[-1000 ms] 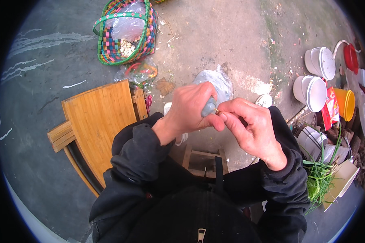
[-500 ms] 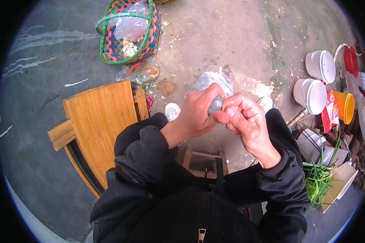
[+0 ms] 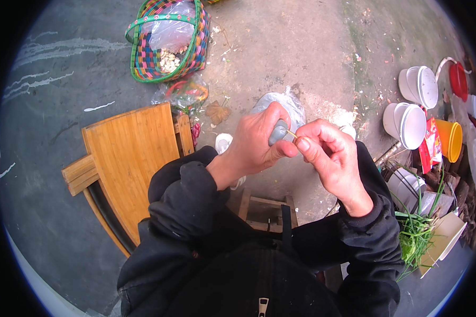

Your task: The person sits on a low stool and peels garlic cloves one by one, placing the peeled cloves into a plastic bag. The person then moves to a kitchen sink to wash the bag and hands.

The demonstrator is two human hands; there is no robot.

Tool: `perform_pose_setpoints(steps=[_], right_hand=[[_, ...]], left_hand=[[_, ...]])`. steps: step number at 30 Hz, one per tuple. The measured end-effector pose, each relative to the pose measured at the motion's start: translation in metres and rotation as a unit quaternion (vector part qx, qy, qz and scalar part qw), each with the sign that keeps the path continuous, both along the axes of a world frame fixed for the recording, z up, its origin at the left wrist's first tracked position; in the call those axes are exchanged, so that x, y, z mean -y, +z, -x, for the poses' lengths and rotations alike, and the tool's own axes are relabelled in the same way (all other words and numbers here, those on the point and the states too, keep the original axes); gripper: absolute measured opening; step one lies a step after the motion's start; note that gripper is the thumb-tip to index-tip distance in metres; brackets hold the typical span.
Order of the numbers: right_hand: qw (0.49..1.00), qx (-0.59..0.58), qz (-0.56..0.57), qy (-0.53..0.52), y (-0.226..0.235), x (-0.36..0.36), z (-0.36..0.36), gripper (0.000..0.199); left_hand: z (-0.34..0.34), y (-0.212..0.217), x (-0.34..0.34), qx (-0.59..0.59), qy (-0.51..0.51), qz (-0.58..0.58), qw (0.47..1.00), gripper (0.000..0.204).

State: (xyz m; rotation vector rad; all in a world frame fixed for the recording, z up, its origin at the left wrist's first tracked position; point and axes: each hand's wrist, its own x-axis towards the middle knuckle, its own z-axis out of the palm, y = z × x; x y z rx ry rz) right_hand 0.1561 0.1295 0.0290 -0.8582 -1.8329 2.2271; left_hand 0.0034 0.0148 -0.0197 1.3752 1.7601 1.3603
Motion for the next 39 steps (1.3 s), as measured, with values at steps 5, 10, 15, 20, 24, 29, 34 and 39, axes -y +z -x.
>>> perform_pose_setpoints(steps=[5,10,15,20,24,29,34,39], right_hand=[[0.997,0.003,-0.078,-0.010,-0.002,0.000,-0.003,0.007],[0.934,-0.064,-0.350,-0.036,-0.013,0.001,0.003,0.009],[0.993,-0.037,-0.028,-0.105,-0.009,0.011,0.009,0.015],[0.954,-0.020,0.287,-0.084,-0.001,0.004,0.008,0.017],[0.954,0.010,0.290,-0.077,-0.001,-0.001,0.007,0.020],[0.958,0.010,0.279,-0.070,-0.005,-0.002,0.005,0.023],[0.960,0.006,0.267,-0.085,-0.004,-0.001,0.002,0.024],[0.968,0.004,0.237,-0.082,-0.002,-0.002,0.002,0.023]], left_hand=[[0.000,-0.002,-0.001,-0.013,-0.004,0.002,1.000,0.067],[0.000,-0.002,-0.001,-0.026,-0.012,0.017,0.999,0.067],[-0.001,-0.004,-0.003,-0.034,-0.029,0.022,0.999,0.068],[-0.003,-0.005,-0.001,-0.043,-0.039,0.034,0.998,0.068],[-0.004,-0.009,-0.001,-0.049,-0.043,0.032,0.997,0.068],[-0.003,-0.011,0.001,-0.057,-0.049,0.044,0.996,0.069],[-0.002,-0.010,0.002,-0.059,-0.053,0.055,0.995,0.069],[-0.001,-0.009,0.001,-0.070,-0.054,0.065,0.994,0.068]])
